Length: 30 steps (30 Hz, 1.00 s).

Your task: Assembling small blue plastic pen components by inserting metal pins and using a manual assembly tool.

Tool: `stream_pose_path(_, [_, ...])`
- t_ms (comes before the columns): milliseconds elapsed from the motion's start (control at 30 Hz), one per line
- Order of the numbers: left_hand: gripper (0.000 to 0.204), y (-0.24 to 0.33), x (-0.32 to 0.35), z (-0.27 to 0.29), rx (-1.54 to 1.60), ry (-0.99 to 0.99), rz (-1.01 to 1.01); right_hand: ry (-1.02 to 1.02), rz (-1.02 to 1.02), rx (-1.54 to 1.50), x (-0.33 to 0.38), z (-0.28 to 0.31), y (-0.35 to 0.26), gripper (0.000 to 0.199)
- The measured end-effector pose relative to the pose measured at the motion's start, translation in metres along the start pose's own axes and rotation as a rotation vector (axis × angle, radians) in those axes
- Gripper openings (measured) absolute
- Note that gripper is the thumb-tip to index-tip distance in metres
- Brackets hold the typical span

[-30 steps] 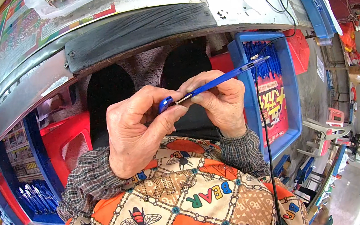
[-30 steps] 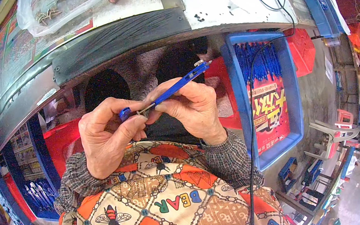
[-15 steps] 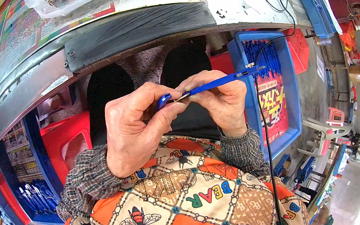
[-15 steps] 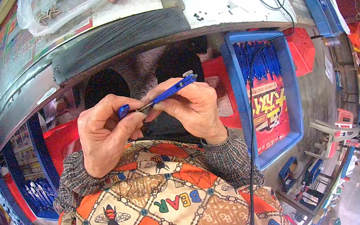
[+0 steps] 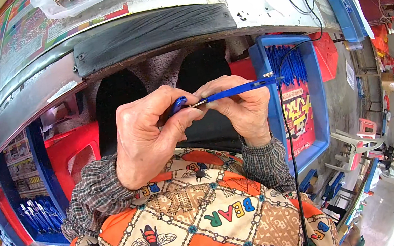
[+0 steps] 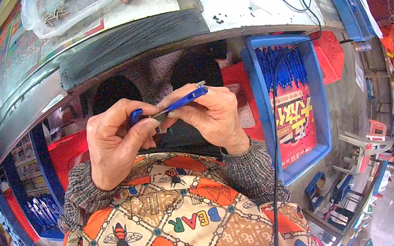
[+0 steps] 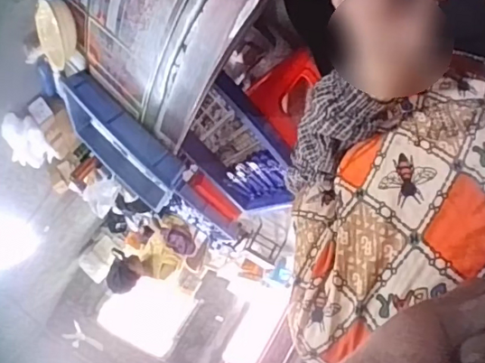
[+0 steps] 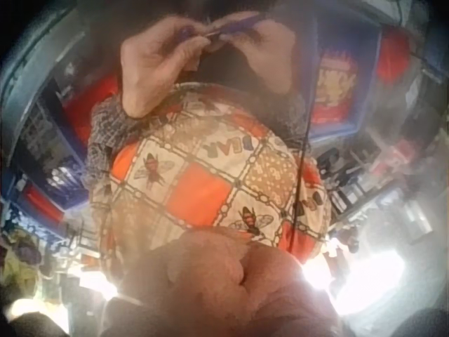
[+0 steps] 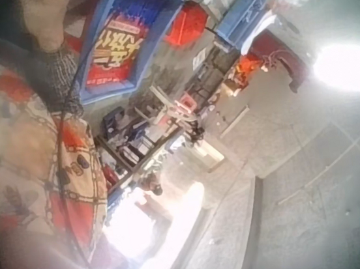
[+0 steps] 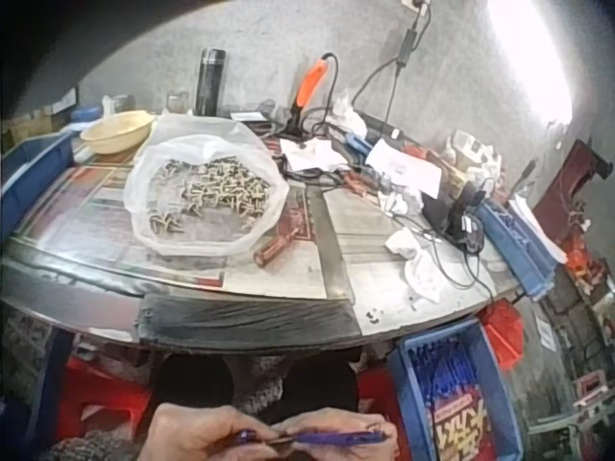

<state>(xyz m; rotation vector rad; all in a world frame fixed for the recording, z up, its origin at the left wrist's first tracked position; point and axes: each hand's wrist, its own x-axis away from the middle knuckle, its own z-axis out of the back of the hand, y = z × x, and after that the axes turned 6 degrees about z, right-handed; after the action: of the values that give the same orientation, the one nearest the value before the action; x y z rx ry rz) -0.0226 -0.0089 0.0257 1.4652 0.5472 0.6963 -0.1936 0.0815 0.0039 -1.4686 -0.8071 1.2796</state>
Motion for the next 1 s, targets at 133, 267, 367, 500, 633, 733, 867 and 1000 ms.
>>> stream_pose_path(133, [0.011,-0.001,-0.002,-0.001,-0.026,-0.006,-0.029,-0.001,0.003,0.022,0.0,0.001,-0.002,0.01])
stream_pose_path(267, [0.011,0.0,-0.001,0.0,-0.085,-0.021,-0.044,-0.043,0.077,0.071,-0.001,0.005,0.002,0.011])
stream_pose_path(367, [0.01,0.002,0.0,0.0,-0.107,-0.042,-0.026,-0.034,0.011,0.063,0.0,0.004,0.0,0.011])
stream_pose_path(500, [0.008,0.001,0.0,-0.001,-0.093,-0.053,0.0,-0.065,0.084,0.154,0.0,0.007,0.004,0.01])
stream_pose_path(633, [0.005,-0.001,0.0,-0.002,-0.069,-0.072,0.009,-0.079,0.117,0.19,-0.001,0.007,0.004,0.009])
stream_pose_path(733, [0.004,-0.003,-0.001,-0.001,-0.089,-0.072,-0.021,-0.071,0.051,0.182,-0.002,0.006,0.003,0.009])
stream_pose_path(867, [0.006,-0.003,0.0,0.0,-0.151,-0.07,-0.05,-0.111,0.051,0.216,-0.005,0.007,0.0,0.011])
stream_pose_path(1000, [0.009,-0.009,0.0,0.002,-0.189,-0.054,-0.099,-0.135,-0.03,0.201,-0.006,0.006,-0.002,0.01])
